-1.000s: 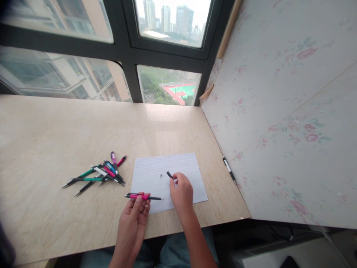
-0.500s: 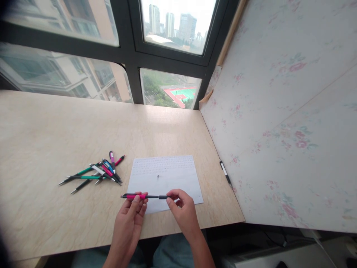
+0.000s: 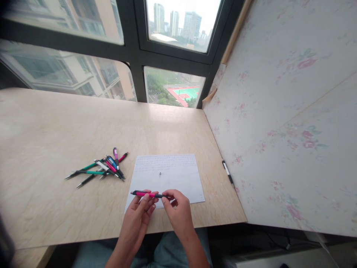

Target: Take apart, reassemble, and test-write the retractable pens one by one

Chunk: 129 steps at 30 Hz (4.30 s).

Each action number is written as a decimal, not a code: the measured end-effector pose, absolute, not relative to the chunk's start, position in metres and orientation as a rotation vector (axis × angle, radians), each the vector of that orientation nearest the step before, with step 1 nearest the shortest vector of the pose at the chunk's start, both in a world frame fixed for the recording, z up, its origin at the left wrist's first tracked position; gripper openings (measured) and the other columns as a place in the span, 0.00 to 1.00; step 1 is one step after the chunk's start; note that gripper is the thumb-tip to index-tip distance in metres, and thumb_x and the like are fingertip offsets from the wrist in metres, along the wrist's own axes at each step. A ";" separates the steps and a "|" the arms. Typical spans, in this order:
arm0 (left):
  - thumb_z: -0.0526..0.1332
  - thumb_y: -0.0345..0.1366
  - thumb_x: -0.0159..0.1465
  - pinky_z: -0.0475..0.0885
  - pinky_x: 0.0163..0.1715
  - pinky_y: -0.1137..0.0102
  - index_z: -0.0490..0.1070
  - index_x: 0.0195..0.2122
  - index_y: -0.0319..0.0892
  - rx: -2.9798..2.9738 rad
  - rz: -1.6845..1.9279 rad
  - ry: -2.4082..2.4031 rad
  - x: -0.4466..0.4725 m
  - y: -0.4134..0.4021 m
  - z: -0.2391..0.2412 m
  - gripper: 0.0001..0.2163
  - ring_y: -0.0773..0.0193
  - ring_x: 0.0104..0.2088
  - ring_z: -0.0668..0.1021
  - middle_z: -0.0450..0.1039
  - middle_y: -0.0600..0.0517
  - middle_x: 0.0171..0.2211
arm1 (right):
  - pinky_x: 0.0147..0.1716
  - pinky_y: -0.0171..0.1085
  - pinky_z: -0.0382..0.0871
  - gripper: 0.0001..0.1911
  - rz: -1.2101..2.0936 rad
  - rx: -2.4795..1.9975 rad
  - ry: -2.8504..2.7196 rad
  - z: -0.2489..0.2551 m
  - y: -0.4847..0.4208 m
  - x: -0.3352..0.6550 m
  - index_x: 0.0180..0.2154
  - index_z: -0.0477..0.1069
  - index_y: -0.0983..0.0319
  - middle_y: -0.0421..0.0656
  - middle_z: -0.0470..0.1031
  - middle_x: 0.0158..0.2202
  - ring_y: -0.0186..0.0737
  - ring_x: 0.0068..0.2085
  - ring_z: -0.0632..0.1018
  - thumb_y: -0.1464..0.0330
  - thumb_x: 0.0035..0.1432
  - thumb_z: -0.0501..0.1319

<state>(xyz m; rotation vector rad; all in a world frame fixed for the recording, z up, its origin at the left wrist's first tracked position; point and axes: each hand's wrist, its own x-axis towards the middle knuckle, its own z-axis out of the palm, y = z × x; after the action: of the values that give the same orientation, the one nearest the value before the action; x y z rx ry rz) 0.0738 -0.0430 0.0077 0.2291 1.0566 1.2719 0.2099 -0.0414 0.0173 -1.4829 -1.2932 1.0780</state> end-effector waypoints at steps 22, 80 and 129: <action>0.63 0.26 0.61 0.79 0.31 0.75 0.71 0.40 0.38 0.116 1.418 1.091 0.061 -0.032 0.008 0.07 0.64 0.31 0.83 0.80 0.43 0.39 | 0.38 0.39 0.68 0.15 0.514 -1.681 -1.810 -0.008 0.040 0.189 0.48 0.72 0.61 0.44 0.74 0.36 0.43 0.38 0.75 0.71 0.57 0.58; 0.72 0.34 0.53 0.78 0.36 0.71 0.70 0.41 0.40 0.122 1.323 0.996 0.067 -0.043 0.013 0.17 0.61 0.34 0.83 0.80 0.45 0.37 | 0.26 0.35 0.67 0.19 1.133 -1.456 -1.205 0.004 -0.027 0.205 0.36 0.72 0.63 0.42 0.73 0.27 0.39 0.28 0.73 0.53 0.59 0.59; 0.72 0.37 0.52 0.77 0.34 0.73 0.71 0.40 0.40 0.161 1.325 1.012 0.065 -0.040 0.010 0.17 0.64 0.32 0.82 0.80 0.47 0.35 | 0.26 0.32 0.54 0.19 1.038 -1.437 -1.589 0.006 -0.034 0.211 0.27 0.63 0.61 0.35 0.59 0.23 0.33 0.25 0.62 0.58 0.67 0.49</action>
<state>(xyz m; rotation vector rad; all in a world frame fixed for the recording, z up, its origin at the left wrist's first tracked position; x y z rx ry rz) 0.0650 -0.0405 0.0102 0.1609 1.0123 1.3249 0.2111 -0.0340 0.0063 -1.4374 -1.5889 1.0378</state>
